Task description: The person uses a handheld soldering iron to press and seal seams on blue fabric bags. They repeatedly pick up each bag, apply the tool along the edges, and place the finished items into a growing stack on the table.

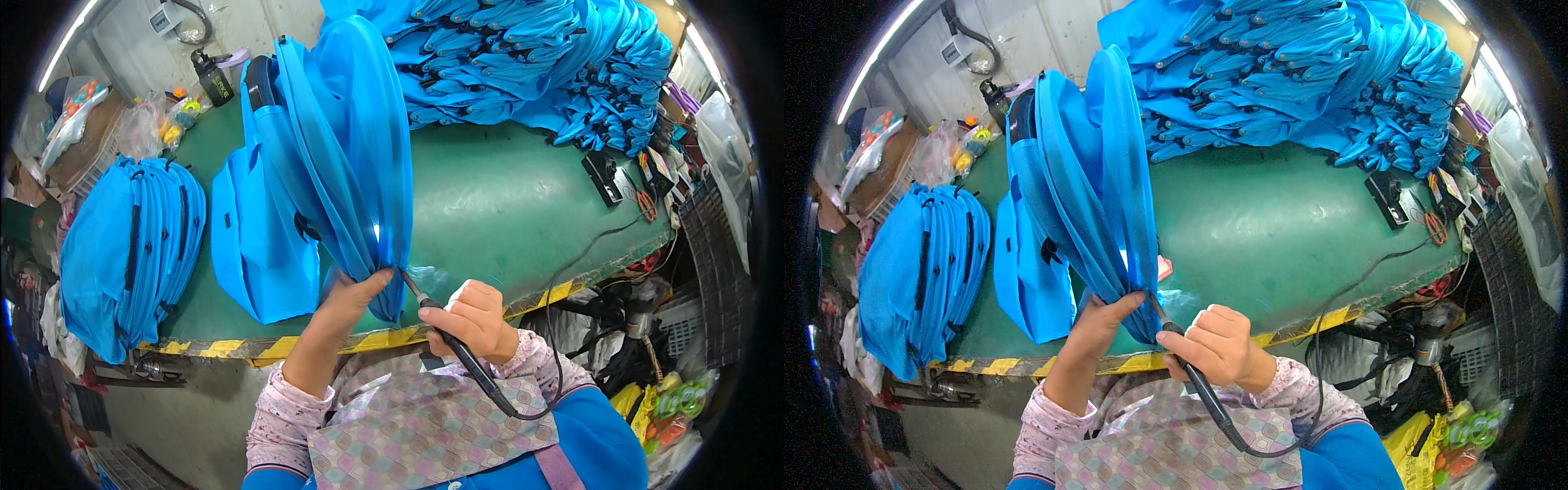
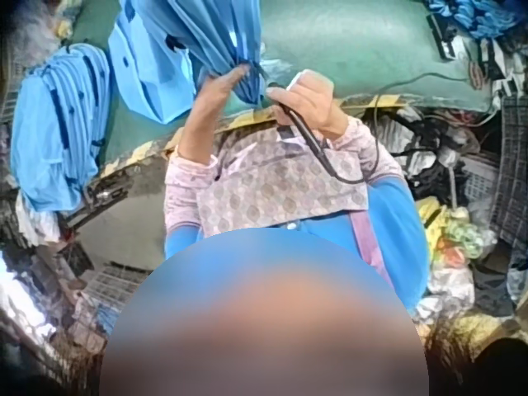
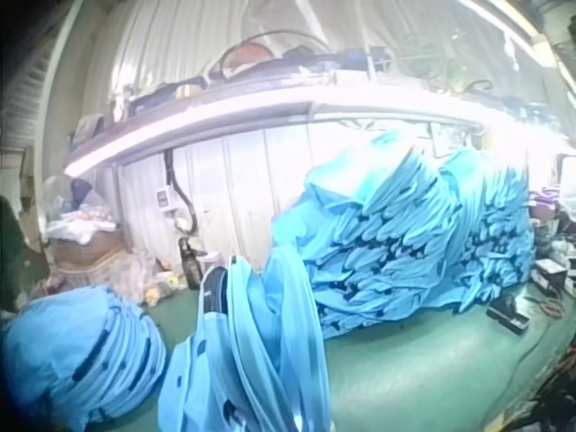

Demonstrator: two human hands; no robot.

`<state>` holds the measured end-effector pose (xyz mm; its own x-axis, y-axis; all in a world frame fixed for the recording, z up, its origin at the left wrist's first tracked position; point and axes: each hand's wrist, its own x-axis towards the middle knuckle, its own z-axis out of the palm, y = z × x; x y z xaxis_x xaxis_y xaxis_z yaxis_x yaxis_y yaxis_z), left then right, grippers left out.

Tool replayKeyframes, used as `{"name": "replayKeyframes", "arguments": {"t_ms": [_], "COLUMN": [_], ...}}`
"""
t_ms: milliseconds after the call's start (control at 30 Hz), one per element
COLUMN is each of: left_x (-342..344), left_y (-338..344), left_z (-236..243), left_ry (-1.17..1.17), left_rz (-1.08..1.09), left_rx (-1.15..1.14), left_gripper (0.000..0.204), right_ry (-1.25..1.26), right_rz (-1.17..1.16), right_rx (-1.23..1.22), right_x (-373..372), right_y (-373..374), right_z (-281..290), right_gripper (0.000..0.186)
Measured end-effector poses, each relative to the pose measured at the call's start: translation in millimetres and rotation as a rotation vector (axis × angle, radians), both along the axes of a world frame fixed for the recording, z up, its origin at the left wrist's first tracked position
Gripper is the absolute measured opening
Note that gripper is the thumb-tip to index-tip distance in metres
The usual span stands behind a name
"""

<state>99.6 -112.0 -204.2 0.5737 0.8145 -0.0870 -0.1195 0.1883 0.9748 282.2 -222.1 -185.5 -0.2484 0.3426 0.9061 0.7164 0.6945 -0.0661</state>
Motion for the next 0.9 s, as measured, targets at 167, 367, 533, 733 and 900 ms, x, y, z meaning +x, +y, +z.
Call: {"name": "replayKeyframes", "arguments": {"t_ms": [167,367,533,733,900], "left_x": [-1.7,-3.7,-5.9,-18.8,-23.0], "left_y": [4.7,8.6,1.0,-13.7,-17.3], "left_z": [-1.3,-6.4,0.1,-19.1,-31.5], "left_ry": [0.064,0.035,0.033,-0.155,-0.270], "left_rz": [-0.049,-0.057,-0.043,0.336,0.315], "left_rx": [-0.031,0.023,0.003,0.045,-0.031], "left_gripper": [0.043,0.035,0.037,0.049,0.042], "right_ry": [-0.008,0.394,0.214,-0.057,0.326], "right_rz": [0.016,0.112,0.031,-0.130,-0.019], "right_rx": [-0.015,-0.272,-0.048,-0.027,-0.221], "right_x": [0.1,2.2,-3.4,12.7,-9.3], "right_y": [8.3,5.9,23.6,77.5,72.0], "right_z": [1.7,4.1,23.0,6.7,-14.1], "right_gripper": [0.025,0.023,0.028,0.046,0.072]}}
